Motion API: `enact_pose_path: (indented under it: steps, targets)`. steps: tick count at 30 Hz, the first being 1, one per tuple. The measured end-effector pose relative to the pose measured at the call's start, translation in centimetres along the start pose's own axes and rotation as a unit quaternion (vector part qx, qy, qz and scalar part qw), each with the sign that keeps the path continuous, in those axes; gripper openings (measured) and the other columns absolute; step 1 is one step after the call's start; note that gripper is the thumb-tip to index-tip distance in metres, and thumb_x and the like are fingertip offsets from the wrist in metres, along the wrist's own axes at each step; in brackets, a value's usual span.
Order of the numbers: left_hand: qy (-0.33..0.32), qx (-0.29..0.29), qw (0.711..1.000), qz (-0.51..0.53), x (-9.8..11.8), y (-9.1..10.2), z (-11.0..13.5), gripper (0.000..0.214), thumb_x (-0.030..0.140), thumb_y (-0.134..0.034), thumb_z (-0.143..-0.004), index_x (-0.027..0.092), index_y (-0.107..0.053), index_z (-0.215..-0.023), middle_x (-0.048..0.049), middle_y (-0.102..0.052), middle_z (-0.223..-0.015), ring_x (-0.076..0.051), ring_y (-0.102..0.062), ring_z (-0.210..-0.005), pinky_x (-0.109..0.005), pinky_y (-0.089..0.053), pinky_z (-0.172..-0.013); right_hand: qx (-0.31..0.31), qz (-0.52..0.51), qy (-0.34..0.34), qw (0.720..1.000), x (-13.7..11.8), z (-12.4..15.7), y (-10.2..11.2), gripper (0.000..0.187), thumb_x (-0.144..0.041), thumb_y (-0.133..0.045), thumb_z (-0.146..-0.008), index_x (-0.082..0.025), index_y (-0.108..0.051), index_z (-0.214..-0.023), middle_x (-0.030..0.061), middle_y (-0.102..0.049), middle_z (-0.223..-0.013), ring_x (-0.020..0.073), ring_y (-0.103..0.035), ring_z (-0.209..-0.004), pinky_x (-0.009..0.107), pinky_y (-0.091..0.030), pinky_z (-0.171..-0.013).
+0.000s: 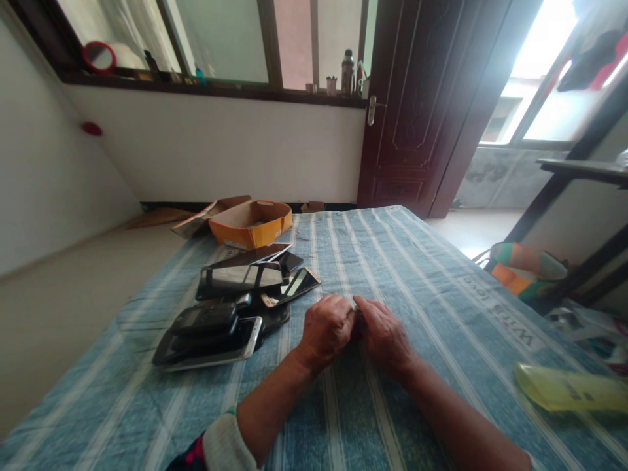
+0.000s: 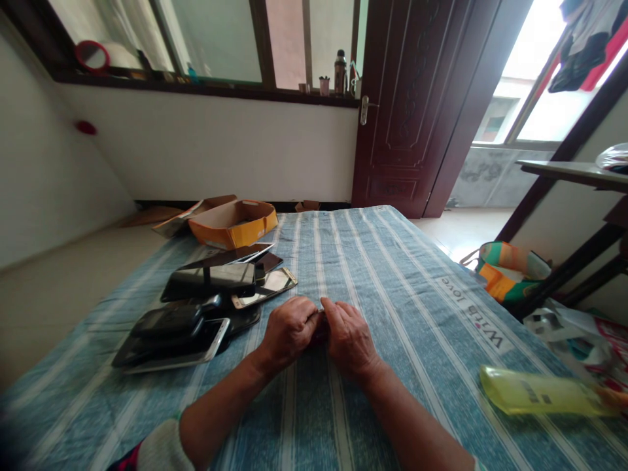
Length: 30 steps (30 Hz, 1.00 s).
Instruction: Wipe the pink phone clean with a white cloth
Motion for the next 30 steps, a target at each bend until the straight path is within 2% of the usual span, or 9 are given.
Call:
enact_pose_path:
  steps: [8,16,20,30]
  targets:
    - [0.022,-0.007,1.0,0.02,-0.5,0.2,0.1,0.038,0.029,-0.06,-0.086,0.019,-0.047,-0.052,0.0013,-0.049,-0.052,-0.013,-0.042,-0.051,-0.028,-0.022,-0.051,-0.002,0.002,0.003,1.0,0.1,0.1,0.0,0.042,-0.009,-0.038,-0.09,-0.011,-0.051,-0.13,0.0132,-0.068,-0.1,0.0241,-0.062,-0.1,0.039,-0.053,-0.085]
    - [0.092,-0.082,0.984,0.129,-1.0,0.6,0.0,0.041,0.029,-0.053,-0.09,0.018,-0.039,-0.052,0.0029,-0.043,-0.054,-0.01,-0.041,-0.052,-0.024,-0.027,-0.052,-0.015,-0.004,0.003,1.0,0.0,0.0,0.0,0.039,-0.009,-0.038,-0.09,-0.013,-0.053,-0.126,0.0112,-0.068,-0.099,0.0233,-0.061,-0.1,0.038,-0.052,-0.085]
    - [0.09,-0.116,0.972,0.184,-1.2,0.8,-0.2,0.037,0.029,-0.048,-0.092,0.019,-0.042,-0.056,0.0019,-0.046,-0.059,-0.011,-0.046,-0.056,-0.023,-0.033,-0.055,-0.022,-0.002,0.011,1.0,0.0,-0.2,0.1,0.034,-0.01,-0.039,-0.091,-0.013,-0.055,-0.121,0.0114,-0.068,-0.098,0.0237,-0.061,-0.099,0.037,-0.052,-0.083]
    - [0.063,-0.19,0.948,0.247,-2.0,1.9,-0.7,0.023,0.02,-0.045,-0.09,0.017,-0.059,-0.072,-0.001,-0.058,-0.07,-0.014,-0.055,-0.068,-0.024,-0.042,-0.065,-0.027,0.007,0.022,0.999,-0.1,-0.4,0.3,0.028,-0.01,-0.04,-0.091,-0.014,-0.057,-0.113,0.01,-0.068,-0.095,0.0225,-0.061,-0.096,0.034,-0.05,-0.082]
Point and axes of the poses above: each hand's wrist, its own z-axis away from the middle knuckle, its own y-axis out of the back of the hand, x = y × z, the point moved 2 cm from there along -z, towards the middle knuckle
